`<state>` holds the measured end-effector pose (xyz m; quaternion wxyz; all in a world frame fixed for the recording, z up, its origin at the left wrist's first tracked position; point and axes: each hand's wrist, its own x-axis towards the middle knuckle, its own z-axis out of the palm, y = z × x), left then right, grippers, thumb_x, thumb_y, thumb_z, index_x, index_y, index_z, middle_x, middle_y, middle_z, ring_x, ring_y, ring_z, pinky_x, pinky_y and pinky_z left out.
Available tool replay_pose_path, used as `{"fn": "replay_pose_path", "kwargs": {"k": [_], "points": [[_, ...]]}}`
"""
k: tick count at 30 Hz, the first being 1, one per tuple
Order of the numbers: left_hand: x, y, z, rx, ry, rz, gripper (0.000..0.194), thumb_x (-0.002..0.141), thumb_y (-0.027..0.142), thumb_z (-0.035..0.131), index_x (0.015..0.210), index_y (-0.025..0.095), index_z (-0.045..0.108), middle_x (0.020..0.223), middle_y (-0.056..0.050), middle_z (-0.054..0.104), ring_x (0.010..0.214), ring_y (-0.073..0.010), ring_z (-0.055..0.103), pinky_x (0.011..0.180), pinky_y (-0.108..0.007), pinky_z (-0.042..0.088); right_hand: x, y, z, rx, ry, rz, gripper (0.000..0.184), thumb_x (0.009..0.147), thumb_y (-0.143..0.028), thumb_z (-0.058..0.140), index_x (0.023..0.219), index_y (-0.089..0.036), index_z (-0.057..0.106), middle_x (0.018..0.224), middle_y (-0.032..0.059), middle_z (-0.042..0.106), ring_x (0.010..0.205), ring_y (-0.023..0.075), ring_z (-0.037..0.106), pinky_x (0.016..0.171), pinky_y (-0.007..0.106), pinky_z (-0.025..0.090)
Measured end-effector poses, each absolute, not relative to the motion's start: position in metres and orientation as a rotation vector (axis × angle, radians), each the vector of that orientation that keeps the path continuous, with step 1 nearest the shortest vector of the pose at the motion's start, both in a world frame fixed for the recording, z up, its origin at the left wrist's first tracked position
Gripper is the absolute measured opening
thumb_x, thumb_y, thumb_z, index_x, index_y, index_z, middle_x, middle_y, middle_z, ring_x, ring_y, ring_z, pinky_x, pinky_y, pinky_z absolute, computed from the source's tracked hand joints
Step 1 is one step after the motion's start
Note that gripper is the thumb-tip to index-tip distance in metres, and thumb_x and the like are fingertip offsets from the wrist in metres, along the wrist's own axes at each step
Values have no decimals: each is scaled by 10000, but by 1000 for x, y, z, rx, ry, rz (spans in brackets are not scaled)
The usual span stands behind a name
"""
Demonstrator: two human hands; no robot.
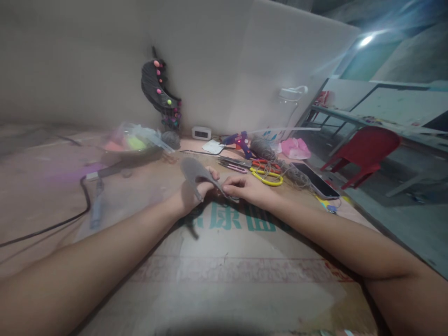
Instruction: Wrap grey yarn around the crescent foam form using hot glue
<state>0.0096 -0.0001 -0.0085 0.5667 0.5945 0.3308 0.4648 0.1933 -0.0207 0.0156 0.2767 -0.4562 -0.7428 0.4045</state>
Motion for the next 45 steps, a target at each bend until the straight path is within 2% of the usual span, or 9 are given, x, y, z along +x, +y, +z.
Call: {"fn": "replay_pose_path", "kwargs": {"k": [6, 10, 17, 24, 29, 32, 38, 42, 45], "points": [[9, -7, 2, 1466, 889, 1041, 127, 631, 170, 631, 746, 211, 665, 736, 0, 648, 775, -190, 600, 683, -267, 474, 193, -21, 13, -1115, -1869, 1224, 250, 767, -399, 701, 733, -154, 664, 716, -14, 647, 644, 95, 542, 647, 235, 419], [11, -6, -1, 1381, 931, 990, 85, 687, 214, 593, 664, 183, 669, 672, -25, 650, 705, -189, 601, 643, -272, 466, 193, -21, 8, -1119, -1711, 1226, 275, 764, -424, 702, 759, -154, 652, 698, -16, 636, 608, 87, 527, 605, 226, 405], [11, 1, -9, 1363, 866, 1020, 339, 750, 471, 668, 640, 151, 677, 678, -79, 678, 643, -185, 618, 665, -304, 502, 193, -20, 8, -1166, -1675, 1092, 318, 774, -472, 679, 747, -161, 618, 653, -29, 581, 561, 85, 481, 551, 222, 381], [11, 6, -8, 1278, 973, 1178, 361, 738, 492, 697, 657, 140, 681, 628, -64, 660, 584, -160, 602, 582, -266, 487, 194, -22, 9, -1176, -1906, 732, 349, 951, -407, 440, 1036, -147, 657, 853, 39, 649, 776, 144, 594, 703, 269, 460], [10, 12, -15, 1279, 1017, 1271, 452, 738, 570, 660, 684, 121, 680, 653, -67, 665, 595, -146, 609, 593, -245, 491, 195, -20, 11, -1117, -2266, 475, 196, 850, -335, 644, 949, -171, 684, 944, 65, 679, 885, 185, 611, 811, 324, 470], [10, 14, -19, 1279, 1032, 1291, 499, 724, 608, 651, 711, 111, 684, 660, -70, 665, 590, -141, 604, 572, -235, 483, 195, -21, 10, -1019, -2403, 320, 113, 870, -280, 633, 861, -176, 677, 902, 62, 675, 873, 179, 603, 824, 330, 459], [8, 17, -24, 1326, 981, 1279, 494, 712, 603, 673, 770, 113, 691, 700, -81, 687, 648, -162, 630, 631, -255, 509, 196, -31, 10, -899, -2427, 73, 216, 952, -301, 509, 908, -170, 674, 850, 60, 702, 826, 176, 608, 804, 323, 444], [7, 16, -21, 1319, 1013, 1283, 505, 697, 615, 674, 755, 114, 691, 677, -77, 684, 635, -164, 621, 641, -262, 507, 197, -36, 11, -841, -2447, 69, 267, 958, -343, 483, 1011, -171, 680, 876, 67, 728, 788, 173, 641, 759, 298, 466], [7, 14, -17, 1271, 1025, 1292, 517, 693, 624, 671, 751, 110, 688, 662, -71, 674, 610, -152, 612, 614, -253, 504, 198, -35, 10, -957, -2392, 165, 274, 964, -327, 464, 992, -184, 695, 907, 54, 743, 802, 160, 666, 749, 269, 474]]}}
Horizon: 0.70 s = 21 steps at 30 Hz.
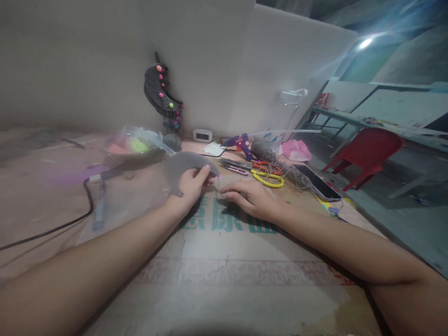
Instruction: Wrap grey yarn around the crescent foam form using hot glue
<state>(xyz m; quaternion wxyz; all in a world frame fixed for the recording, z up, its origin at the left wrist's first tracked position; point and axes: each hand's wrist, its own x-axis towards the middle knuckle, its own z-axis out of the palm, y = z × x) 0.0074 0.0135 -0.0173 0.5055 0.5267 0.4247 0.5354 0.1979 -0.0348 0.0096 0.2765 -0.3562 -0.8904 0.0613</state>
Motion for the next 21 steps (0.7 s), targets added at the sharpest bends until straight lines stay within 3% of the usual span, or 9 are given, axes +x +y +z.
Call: {"fn": "replay_pose_path", "kwargs": {"k": [5, 8, 12, 17, 21], "points": [[9, 11, -13, 1200, 1008, 1285, 490, 701, 596, 679, 716, 107, 670, 634, -60, 659, 564, -129, 592, 569, -233, 504, 197, -32, 9, -1075, -2353, 355, 285, 912, -379, 565, 1068, -175, 690, 840, 39, 736, 711, 137, 651, 670, 237, 475], [10, 14, -15, 1188, 1018, 1319, 443, 737, 544, 663, 700, 103, 663, 637, -63, 662, 559, -127, 592, 560, -230, 503, 194, -34, 10, -1030, -2506, 322, 367, 839, -410, 670, 1115, -168, 674, 920, 61, 734, 815, 175, 659, 745, 275, 488], [9, 17, -15, 1149, 1026, 1376, 408, 813, 471, 602, 697, 85, 665, 622, -68, 660, 527, -114, 586, 545, -216, 494, 192, -34, 8, -974, -2526, 315, 163, 906, -240, 569, 965, -160, 699, 931, 67, 732, 867, 169, 656, 820, 285, 485], [8, 12, 0, 945, 1038, 1277, 432, 953, 323, 398, 733, 52, 653, 603, -98, 669, 491, -117, 610, 495, -199, 480, 195, -30, 5, -1141, -2358, 350, 345, 913, -234, 538, 1250, -177, 586, 1021, 67, 722, 804, 146, 652, 733, 260, 485], [7, 7, 9, 893, 1063, 1196, 507, 991, 312, 307, 739, 43, 654, 520, -79, 632, 394, -96, 547, 419, -176, 415, 195, -29, 7, -1234, -2333, 410, 325, 936, -282, 505, 1229, -183, 605, 980, 56, 726, 759, 136, 650, 700, 243, 468]]}}
